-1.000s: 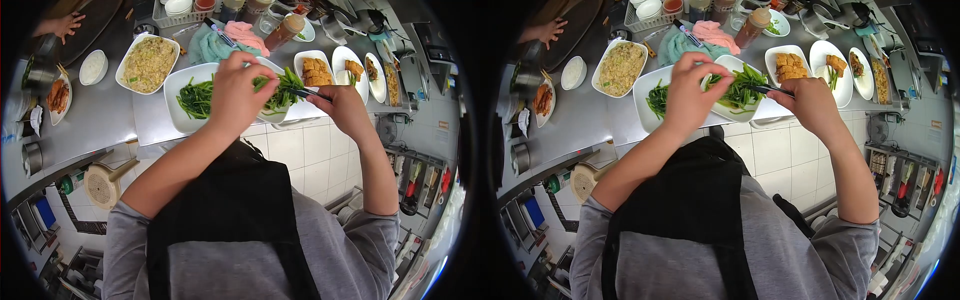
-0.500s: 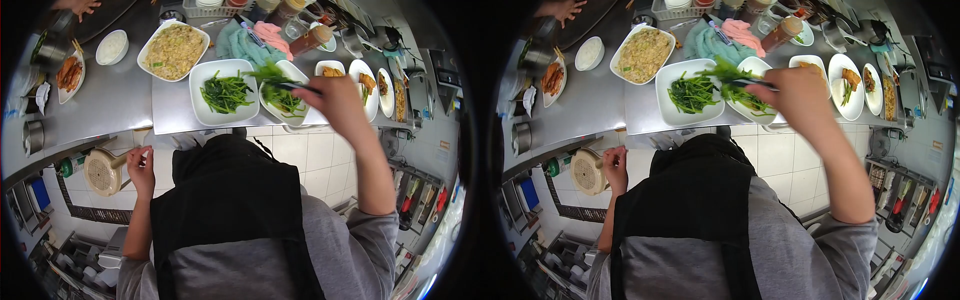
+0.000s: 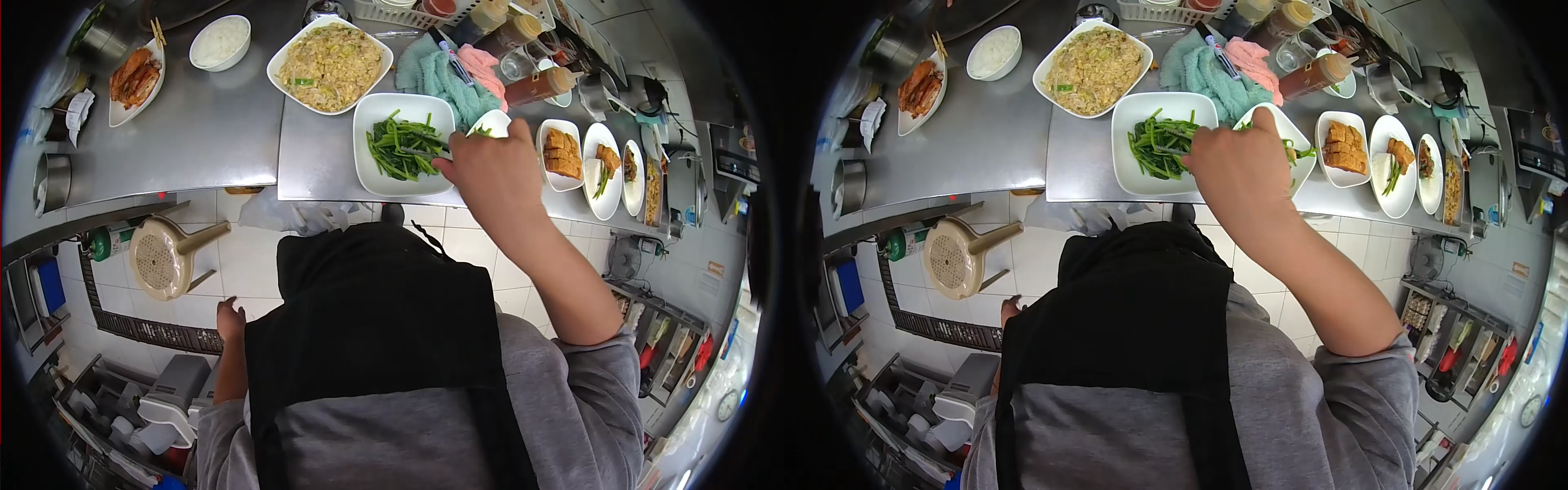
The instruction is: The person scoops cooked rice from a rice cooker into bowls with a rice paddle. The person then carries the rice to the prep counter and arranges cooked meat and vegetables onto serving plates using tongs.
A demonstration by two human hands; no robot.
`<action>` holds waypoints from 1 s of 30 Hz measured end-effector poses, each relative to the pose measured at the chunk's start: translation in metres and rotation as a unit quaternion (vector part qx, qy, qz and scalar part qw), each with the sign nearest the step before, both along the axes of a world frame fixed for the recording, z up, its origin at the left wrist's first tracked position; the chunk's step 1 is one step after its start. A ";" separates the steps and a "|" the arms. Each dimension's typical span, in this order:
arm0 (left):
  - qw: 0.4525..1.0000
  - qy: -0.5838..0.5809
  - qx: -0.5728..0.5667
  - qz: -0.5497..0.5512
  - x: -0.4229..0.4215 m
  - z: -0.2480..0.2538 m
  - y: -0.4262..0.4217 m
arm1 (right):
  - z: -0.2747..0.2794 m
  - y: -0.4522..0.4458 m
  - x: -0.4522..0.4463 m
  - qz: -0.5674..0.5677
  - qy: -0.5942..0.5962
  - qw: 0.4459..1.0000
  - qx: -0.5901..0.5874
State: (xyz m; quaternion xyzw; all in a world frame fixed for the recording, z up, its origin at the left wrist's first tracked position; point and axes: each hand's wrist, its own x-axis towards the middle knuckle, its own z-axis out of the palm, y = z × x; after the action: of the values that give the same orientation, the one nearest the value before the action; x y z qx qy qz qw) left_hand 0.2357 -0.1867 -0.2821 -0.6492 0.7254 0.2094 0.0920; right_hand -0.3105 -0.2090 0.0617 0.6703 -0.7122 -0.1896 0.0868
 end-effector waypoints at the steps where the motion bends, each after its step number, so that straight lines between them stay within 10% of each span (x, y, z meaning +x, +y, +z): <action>1: 0.995 -0.013 0.082 0.056 0.004 -0.004 -0.004 | -0.007 0.002 0.000 -0.011 -0.012 1.000 0.000; 12: 0.993 -0.028 -0.035 0.111 0.035 -0.012 -0.024 | -0.044 0.105 -0.073 -0.368 -0.307 0.860 -0.174; 17: 0.986 -0.057 -0.038 0.152 0.039 -0.003 -0.039 | -0.046 0.114 -0.124 -0.208 -0.057 0.970 -0.112; 30: 0.990 0.075 -0.086 0.081 -0.072 0.033 -0.050 | -0.016 0.073 -0.153 -0.126 -0.088 0.988 -0.010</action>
State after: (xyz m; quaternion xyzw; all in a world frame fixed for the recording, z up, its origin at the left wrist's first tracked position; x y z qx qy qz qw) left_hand 0.1636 -0.2367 -0.2487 -0.6936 0.6906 0.2013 -0.0365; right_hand -0.4639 -0.1358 0.0453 0.5881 -0.7979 -0.1318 0.0059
